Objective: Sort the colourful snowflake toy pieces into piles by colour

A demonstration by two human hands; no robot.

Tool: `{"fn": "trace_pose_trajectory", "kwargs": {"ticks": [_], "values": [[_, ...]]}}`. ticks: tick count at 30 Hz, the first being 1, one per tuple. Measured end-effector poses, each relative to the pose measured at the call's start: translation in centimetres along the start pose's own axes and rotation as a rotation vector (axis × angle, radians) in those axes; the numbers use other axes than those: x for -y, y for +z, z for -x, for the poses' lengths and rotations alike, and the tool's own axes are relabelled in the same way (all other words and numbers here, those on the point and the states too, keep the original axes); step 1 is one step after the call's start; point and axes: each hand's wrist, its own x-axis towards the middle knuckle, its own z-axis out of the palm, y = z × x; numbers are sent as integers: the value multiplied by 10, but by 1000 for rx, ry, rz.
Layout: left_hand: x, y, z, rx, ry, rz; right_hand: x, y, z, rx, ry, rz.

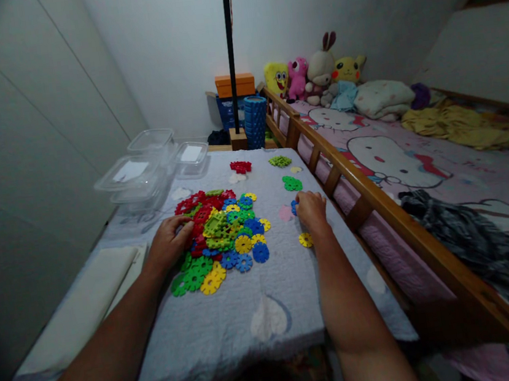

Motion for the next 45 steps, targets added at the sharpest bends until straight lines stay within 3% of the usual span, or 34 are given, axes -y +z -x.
{"fn": "trace_pose_trajectory", "kwargs": {"ticks": [6, 10, 16, 21, 29, 34, 40, 45], "values": [[-1, -1, 1, -5, -17, 17, 36, 7, 9, 299, -437, -231], [0, 0, 1, -7, -11, 22, 48, 12, 16, 339, -516, -194], [1, 1, 1, -9, -16, 27, 46, 14, 17, 330, -495, -265], [-2, 0, 1, -9, -19, 22, 39, 7, 12, 366, -369, -399], [-2, 0, 1, -12, -13, 15, -18, -33, 9, 289, -248, -554], [-1, 0, 1, 7, -16, 6, -41, -43, 23, 352, -162, -500], [0, 0, 0, 3, 1, 17, -40, -43, 37, 455, -158, -430], [2, 1, -1, -9, 7, 18, -34, -37, 41, 477, -132, -216]]}}
